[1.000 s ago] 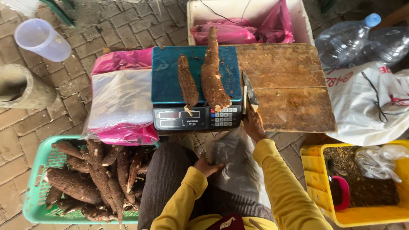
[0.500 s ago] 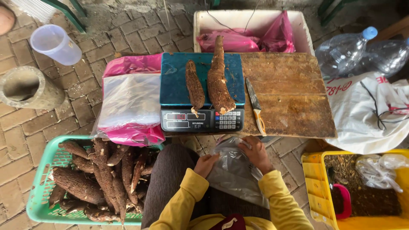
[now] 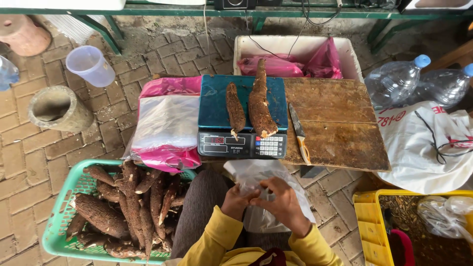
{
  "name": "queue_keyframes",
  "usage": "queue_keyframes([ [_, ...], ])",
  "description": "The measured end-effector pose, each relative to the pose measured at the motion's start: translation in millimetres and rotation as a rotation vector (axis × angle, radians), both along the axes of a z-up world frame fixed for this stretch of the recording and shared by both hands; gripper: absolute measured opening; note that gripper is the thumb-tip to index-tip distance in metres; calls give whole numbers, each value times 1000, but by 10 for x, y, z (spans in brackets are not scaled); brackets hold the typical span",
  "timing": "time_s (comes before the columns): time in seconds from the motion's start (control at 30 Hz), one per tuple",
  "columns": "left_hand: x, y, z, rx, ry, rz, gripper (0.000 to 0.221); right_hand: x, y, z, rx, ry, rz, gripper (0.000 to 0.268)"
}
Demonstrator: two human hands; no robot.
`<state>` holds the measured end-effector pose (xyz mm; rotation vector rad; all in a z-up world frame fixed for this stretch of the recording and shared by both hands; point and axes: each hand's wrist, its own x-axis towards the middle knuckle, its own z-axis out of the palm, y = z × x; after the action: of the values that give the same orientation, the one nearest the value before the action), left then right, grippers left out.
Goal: The person is weighing cassava roots on a digital scale and placing them into plastic bags for packaging.
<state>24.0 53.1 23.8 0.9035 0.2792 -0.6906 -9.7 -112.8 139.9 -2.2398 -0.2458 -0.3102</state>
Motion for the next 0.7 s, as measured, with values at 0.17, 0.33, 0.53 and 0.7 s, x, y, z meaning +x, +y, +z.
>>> queue_keyframes([
  [0.17,-154,152,596,-289,21,156,10,18,-136,-536,94,116,97,16],
  [0.33,-97,568,172,246,-281,196,13,111,-513,69,134,35,-334,16],
  [0.53,-76,1001,350,1147,-689,64,68,245,-986,18,488,-20,-436,18],
  [0.7,-201,542,1444,1151,-1095,99,124,355,-360,253,167,-44,-232,16],
])
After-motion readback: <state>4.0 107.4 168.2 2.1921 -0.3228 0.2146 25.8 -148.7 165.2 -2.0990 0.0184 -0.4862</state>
